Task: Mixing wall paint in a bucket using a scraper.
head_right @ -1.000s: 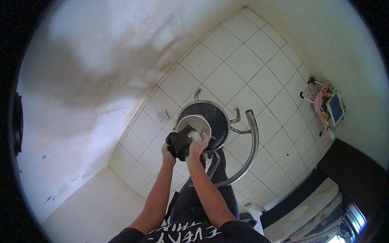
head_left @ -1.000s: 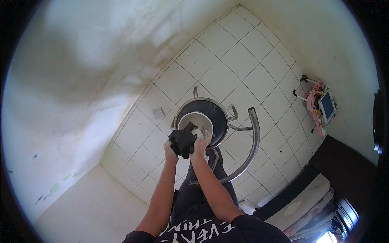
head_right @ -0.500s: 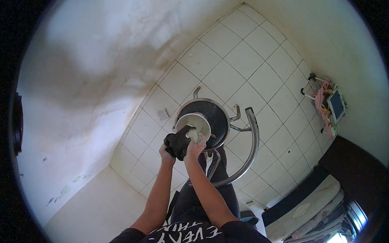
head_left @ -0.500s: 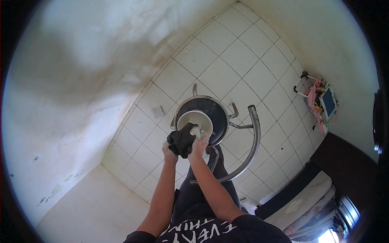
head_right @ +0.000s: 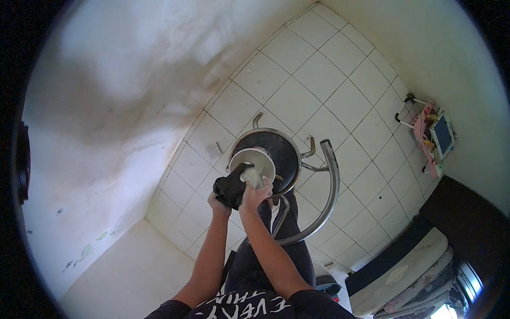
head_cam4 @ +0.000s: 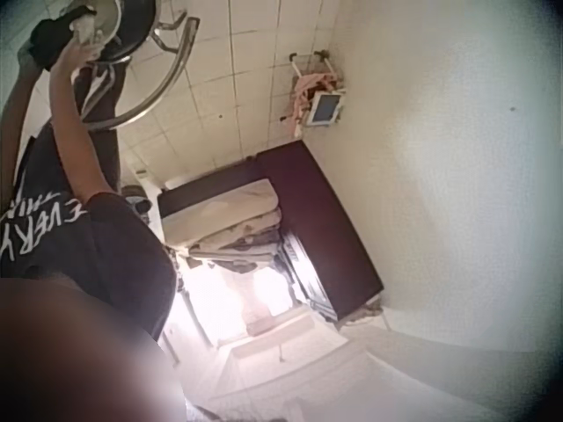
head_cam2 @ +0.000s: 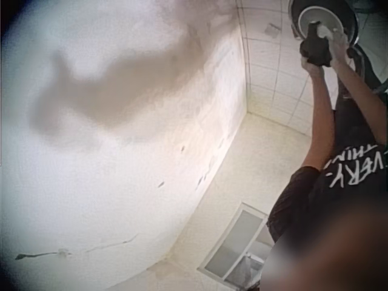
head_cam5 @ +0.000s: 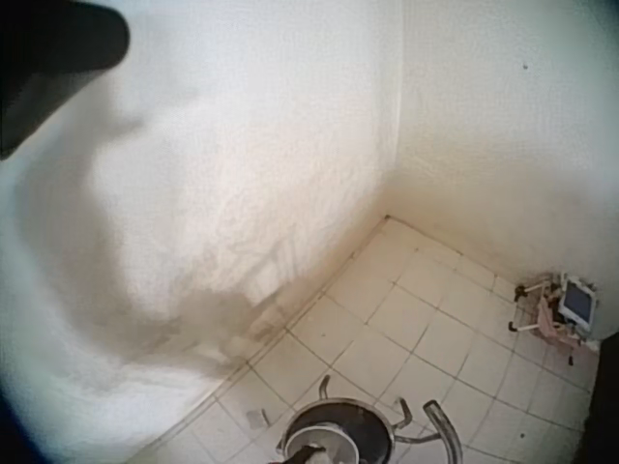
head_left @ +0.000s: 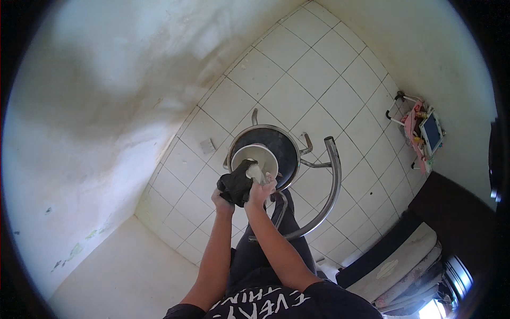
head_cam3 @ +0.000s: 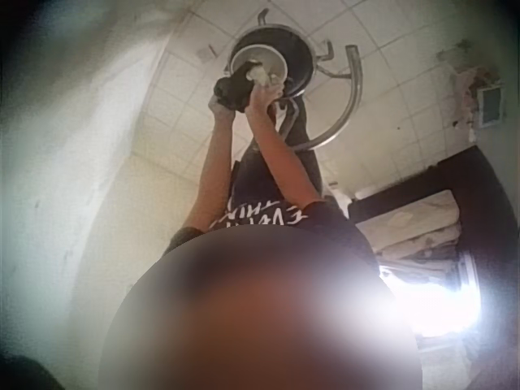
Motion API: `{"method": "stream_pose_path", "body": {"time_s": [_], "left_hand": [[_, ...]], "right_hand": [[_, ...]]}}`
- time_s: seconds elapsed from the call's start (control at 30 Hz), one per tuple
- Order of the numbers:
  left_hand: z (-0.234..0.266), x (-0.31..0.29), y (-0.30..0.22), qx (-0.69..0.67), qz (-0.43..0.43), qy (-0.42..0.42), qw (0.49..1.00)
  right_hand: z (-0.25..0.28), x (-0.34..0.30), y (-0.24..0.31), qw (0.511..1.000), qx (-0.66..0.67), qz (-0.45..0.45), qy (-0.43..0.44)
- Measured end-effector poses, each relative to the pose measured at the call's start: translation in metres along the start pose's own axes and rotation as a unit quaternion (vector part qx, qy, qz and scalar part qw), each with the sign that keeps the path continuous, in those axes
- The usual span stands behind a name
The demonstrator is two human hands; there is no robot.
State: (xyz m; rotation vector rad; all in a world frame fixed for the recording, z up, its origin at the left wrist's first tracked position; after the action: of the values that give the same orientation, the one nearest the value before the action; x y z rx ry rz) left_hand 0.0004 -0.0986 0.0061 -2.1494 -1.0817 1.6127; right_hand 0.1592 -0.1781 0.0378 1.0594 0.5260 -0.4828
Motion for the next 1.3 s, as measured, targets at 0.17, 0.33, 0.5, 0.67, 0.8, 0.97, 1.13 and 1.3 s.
{"method": "stream_pose_path", "body": {"time_s": [0.17, 0.33, 0.5, 0.67, 0.8, 0.97, 1.13, 1.3], "left_hand": [[0.000, -0.003, 0.005, -0.014, 0.023, -0.024, 0.999], [0.001, 0.001, 0.004, 0.040, -0.024, -0.003, 0.999], [-0.003, 0.004, 0.003, 0.037, -0.001, 0.030, 0.999], [-0.006, 0.007, 0.004, 0.054, -0.015, 0.055, 0.997], [-0.003, 0.008, -0.002, 0.110, -0.029, 0.046, 0.992], [-0.057, -0.011, -0.020, 0.223, -0.058, 0.028, 0.973], [-0.078, -0.021, -0.026, 0.298, -0.070, 0.081, 0.949], [-0.071, -0.029, -0.029, 0.249, -0.061, 0.059, 0.965]], "right_hand": [[0.002, 0.007, 0.009, 0.990, -0.031, 0.140, -0.005], [-0.013, 0.020, 0.004, 0.978, 0.142, 0.104, 0.113], [-0.012, 0.022, 0.009, 0.976, 0.135, 0.108, 0.134], [-0.010, 0.029, 0.005, 0.983, 0.081, 0.124, 0.108], [-0.016, 0.027, 0.005, 0.979, 0.126, 0.089, 0.133], [-0.019, 0.037, -0.029, 0.928, 0.314, -0.116, 0.164], [-0.025, 0.023, -0.041, 0.858, 0.407, -0.231, 0.210], [-0.029, 0.017, -0.036, 0.859, 0.399, -0.239, 0.213]]}}
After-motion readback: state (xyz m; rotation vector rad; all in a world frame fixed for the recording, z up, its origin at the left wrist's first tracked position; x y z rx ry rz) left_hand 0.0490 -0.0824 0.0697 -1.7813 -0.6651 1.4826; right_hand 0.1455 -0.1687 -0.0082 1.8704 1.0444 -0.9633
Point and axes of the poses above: each hand's wrist, its own x-axis towards the middle knuckle, its own z-axis out of the back of the hand, y = z × x, the point moved 8 cm from there along x, towards the middle knuckle, and after that the axes turned 3 degrees about -y, right-handed, at the moved point
